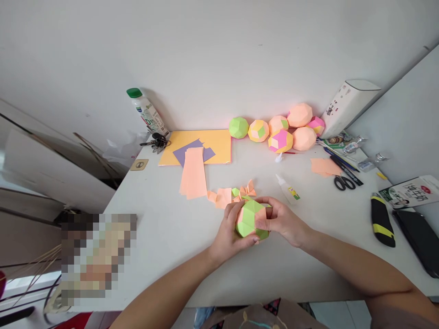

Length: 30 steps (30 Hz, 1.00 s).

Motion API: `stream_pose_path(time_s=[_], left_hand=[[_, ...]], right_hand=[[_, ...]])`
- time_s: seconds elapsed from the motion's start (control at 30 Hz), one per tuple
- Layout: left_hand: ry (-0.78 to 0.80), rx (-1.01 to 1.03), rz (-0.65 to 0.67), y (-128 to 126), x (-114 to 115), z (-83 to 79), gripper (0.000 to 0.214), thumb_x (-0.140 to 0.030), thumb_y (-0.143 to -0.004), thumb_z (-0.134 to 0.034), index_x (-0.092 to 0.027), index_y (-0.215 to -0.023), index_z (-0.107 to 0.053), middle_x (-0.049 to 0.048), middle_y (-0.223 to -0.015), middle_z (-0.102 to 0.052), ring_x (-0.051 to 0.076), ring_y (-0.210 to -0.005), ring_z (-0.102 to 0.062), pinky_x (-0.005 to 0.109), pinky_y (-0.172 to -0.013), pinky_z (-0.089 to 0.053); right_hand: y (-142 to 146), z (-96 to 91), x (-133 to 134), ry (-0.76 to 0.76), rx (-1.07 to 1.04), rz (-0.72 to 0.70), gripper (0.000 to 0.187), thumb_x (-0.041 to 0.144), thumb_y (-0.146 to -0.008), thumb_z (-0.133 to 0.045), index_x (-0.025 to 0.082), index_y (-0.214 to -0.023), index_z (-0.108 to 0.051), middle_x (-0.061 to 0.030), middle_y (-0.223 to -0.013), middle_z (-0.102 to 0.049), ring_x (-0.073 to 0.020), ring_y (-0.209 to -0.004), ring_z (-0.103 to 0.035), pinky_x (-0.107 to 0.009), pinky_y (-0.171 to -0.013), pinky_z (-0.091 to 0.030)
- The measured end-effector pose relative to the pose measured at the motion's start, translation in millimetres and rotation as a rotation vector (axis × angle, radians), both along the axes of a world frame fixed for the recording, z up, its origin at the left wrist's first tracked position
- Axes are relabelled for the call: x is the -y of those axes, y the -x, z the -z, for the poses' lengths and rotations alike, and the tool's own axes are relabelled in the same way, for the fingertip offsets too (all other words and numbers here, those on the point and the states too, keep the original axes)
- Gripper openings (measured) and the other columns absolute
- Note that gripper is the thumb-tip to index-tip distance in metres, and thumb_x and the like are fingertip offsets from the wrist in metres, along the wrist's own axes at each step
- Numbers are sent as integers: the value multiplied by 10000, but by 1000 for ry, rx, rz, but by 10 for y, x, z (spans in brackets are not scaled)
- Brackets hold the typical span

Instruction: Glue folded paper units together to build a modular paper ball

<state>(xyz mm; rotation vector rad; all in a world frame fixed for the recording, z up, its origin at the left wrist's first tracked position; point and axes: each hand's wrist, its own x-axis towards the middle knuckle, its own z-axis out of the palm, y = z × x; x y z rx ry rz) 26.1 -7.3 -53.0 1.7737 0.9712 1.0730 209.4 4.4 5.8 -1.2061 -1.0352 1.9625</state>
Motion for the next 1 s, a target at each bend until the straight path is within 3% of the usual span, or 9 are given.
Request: stream_pose_path(time_s=[0.33, 0.6, 0.83, 1.0], left_hand=[[-23, -60, -12, 6, 18, -1, 784, -538, -741, -630, -304, -1378, -239, 124, -1259, -358, 336, -1225, -376, 540, -991, -368], [-35, -67, 8, 7, 15, 32, 807, -534, -738, -637, -318, -1393, -220, 123, -1271, -340, 324, -1216, -394, 523, -978, -396], [-32, -54, 0, 5, 14, 20, 805, -530, -726, -650, -311, -1383, -240, 120, -1256, -347, 328, -1207, -390, 529, -977, -390], [30, -14, -9, 6, 5, -4, 767, -505, -731, -654, -283, -1363, -279, 122, -1250, -375, 318, -1201, -393, 527, -993, -368]], right_hand=[[55, 43, 36, -3, -30, 113, 466, 217, -666, -778, 211, -1059, -528, 42, -713, -663, -147, -671, -649, -269, -612, -502], [35, 6, 13, -6, -60, 9, 312, 260, -732, -738, 189, -1000, -595, -11, -885, -664, -135, -775, -618, -255, -672, -475], [8, -7, -6, 19, -33, -3, 175, 270, -791, -653, 188, -935, -597, 6, -761, -629, -127, -703, -575, -254, -630, -433], [-10, -29, -23, -3, -48, 0, 228, 256, -804, -618, 195, -1020, -583, -11, -839, -632, -146, -756, -601, -280, -681, -465]])
